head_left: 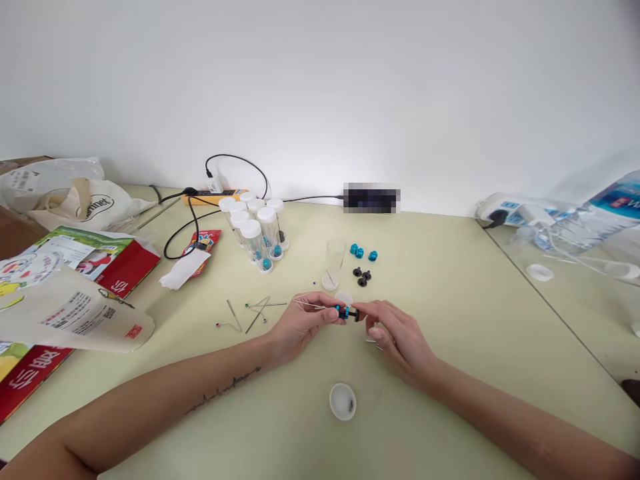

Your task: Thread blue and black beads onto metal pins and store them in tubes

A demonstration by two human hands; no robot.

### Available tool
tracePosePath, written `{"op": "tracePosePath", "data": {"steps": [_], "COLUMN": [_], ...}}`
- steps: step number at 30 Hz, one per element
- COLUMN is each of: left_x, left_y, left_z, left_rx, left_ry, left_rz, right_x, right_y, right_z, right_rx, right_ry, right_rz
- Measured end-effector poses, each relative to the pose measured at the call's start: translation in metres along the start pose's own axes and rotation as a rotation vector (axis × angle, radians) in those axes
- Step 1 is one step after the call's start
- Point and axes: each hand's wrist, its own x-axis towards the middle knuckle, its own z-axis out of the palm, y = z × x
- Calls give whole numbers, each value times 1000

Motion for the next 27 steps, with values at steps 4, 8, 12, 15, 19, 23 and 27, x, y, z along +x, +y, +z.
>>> {"op": "tracePosePath", "data": {"steps": [4, 8, 12, 15, 19, 23, 27], "left_x": [0, 0, 0, 0, -1, -1, 0], "left_y": [0, -1, -1, -1, 0, 1, 3], "left_z": [-1, 0, 2, 2, 2, 3, 3], "left_rx": [11, 20, 36, 46, 44, 19, -8], "left_ry": [5, 22, 20, 20, 15, 23, 37], "left_rz": [24, 43, 44, 41, 35, 2, -24], "right_x": [-1, -1, -1, 0, 1, 1, -2], "right_y": [0, -1, -1, 0, 0, 0, 1], "right_z": [1, 1, 0, 0, 0, 0, 1], "right_rx": [0, -15, -41, -54, -25, -9, -15], "right_ry": [29, 34, 20, 20, 9, -11, 28], "right_rz": [22, 0, -19, -24, -6, 11, 18]}}
